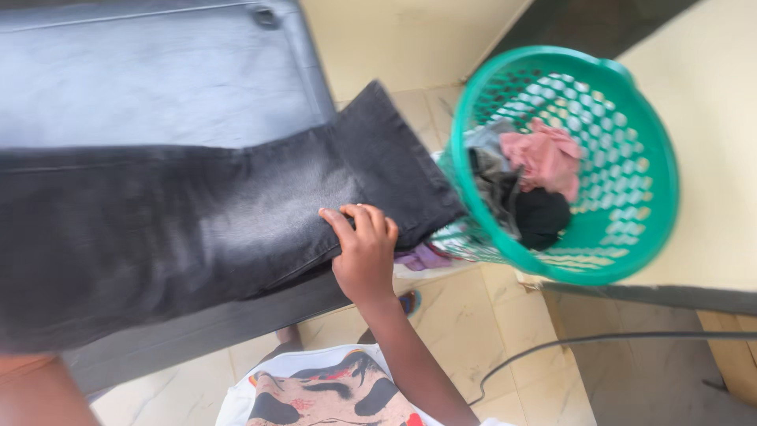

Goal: The person takes clothing items out of a laundry basket, folds a pink top, a yellow top, and a pair of black pants on a table, and places each folded item into an open suitcase.

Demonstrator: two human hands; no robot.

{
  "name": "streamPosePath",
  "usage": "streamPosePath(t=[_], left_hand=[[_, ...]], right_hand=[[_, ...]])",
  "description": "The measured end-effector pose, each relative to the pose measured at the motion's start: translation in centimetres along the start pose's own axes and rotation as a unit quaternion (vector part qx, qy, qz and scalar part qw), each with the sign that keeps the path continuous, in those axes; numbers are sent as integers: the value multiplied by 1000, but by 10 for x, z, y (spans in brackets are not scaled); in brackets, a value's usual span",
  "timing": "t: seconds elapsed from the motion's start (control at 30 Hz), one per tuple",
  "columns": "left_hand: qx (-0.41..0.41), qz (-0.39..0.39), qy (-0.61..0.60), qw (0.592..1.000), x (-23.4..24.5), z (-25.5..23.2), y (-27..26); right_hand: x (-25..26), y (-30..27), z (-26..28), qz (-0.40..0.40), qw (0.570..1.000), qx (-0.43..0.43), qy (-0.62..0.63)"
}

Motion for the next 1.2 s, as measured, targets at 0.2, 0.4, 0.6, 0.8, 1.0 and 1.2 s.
streamPosePath(t=[0.2, 0.4, 0.6, 0.8, 1.0, 1.2], left_hand=[[40, 121, 159, 979, 4, 53, 8], [71, 304, 336, 889, -92, 84, -49], [39, 294, 547, 782, -132, 65, -67], [-41, 48, 680, 731, -100, 13, -46], [-46, -105, 838, 533, -77, -66, -60], [-503, 133, 733, 438, -220, -92, -138]], right_hand=[[-159, -60, 11, 332, 939, -63, 58], [-225, -79, 42, 275, 824, -254, 424], [-261, -71, 23, 151, 713, -359, 583], [-255, -71, 31, 148, 657, -371, 639], [-247, -60, 65, 166, 678, -277, 660], [-215, -48, 122, 253, 754, -133, 591]])
Point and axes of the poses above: each hand's wrist, its own y-axis towards the middle knuckle, its own x-axis out of the back of the hand, z = x × y, the point moved 10 cm from there along y, towards the middle knuckle, and after that the axes turned 14 degrees about y, right-handed, at the moved point
